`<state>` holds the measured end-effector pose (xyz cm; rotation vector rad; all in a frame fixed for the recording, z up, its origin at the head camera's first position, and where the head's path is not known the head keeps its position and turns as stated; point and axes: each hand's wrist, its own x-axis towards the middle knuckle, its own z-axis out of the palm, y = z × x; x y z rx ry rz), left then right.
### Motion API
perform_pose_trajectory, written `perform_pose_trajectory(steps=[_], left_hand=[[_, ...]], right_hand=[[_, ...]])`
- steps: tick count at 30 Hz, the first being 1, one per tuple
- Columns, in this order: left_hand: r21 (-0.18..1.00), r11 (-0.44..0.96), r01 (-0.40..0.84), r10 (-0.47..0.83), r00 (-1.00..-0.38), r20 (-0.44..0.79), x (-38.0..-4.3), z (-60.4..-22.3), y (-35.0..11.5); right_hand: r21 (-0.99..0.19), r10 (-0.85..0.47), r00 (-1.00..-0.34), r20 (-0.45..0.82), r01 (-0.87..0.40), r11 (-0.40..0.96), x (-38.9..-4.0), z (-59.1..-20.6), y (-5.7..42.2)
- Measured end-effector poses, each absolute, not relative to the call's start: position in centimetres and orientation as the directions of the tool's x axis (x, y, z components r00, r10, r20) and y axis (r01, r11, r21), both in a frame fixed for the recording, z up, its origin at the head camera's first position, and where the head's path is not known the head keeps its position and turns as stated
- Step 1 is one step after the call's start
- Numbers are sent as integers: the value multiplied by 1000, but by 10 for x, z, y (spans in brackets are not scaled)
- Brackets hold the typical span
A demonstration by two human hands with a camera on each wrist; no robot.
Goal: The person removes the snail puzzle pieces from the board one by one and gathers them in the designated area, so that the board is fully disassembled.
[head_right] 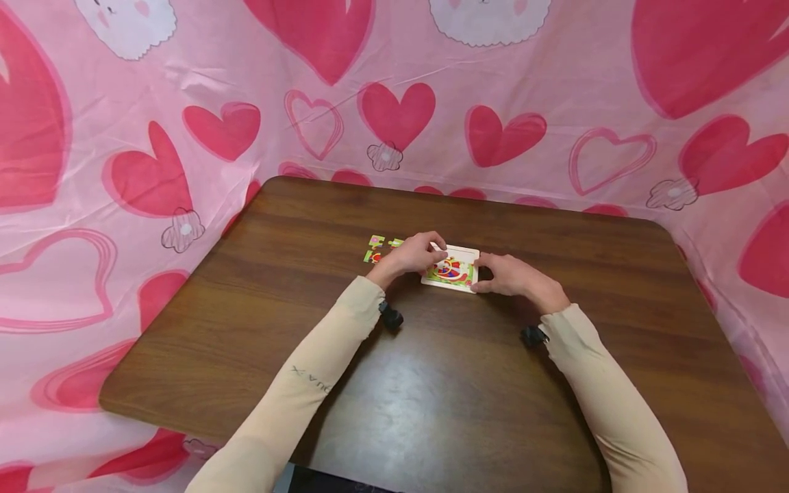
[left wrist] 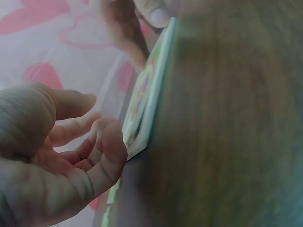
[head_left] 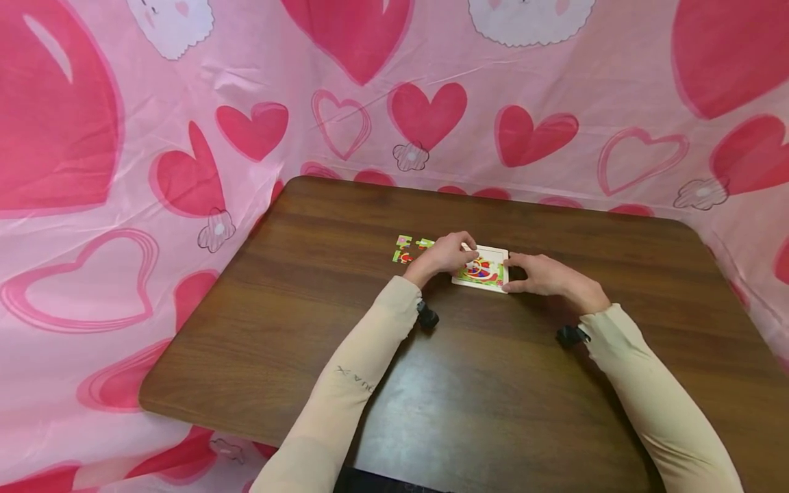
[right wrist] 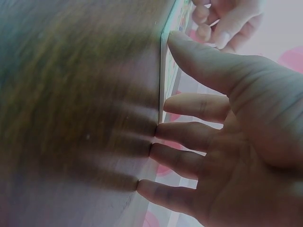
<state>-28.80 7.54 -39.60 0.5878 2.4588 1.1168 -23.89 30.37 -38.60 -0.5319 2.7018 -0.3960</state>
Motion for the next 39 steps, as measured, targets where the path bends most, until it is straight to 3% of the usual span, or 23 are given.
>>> perform_pose_trajectory(steps=[15, 26, 39], left_hand=[[647, 712, 272, 517, -827, -221, -287, -395, 92], [449, 801, 395, 534, -811, -239, -285, -395, 102], [406, 819, 406, 515, -831, -208, -284, -394, 106]], right_hand=[[-332, -412, -866, -283, -314, 889, -240, -386, 302], [-330, -413, -865, -284, -316, 890, -240, -388, 303], [-327, -437, -866, -243, -351, 877, -238, -387, 302]])
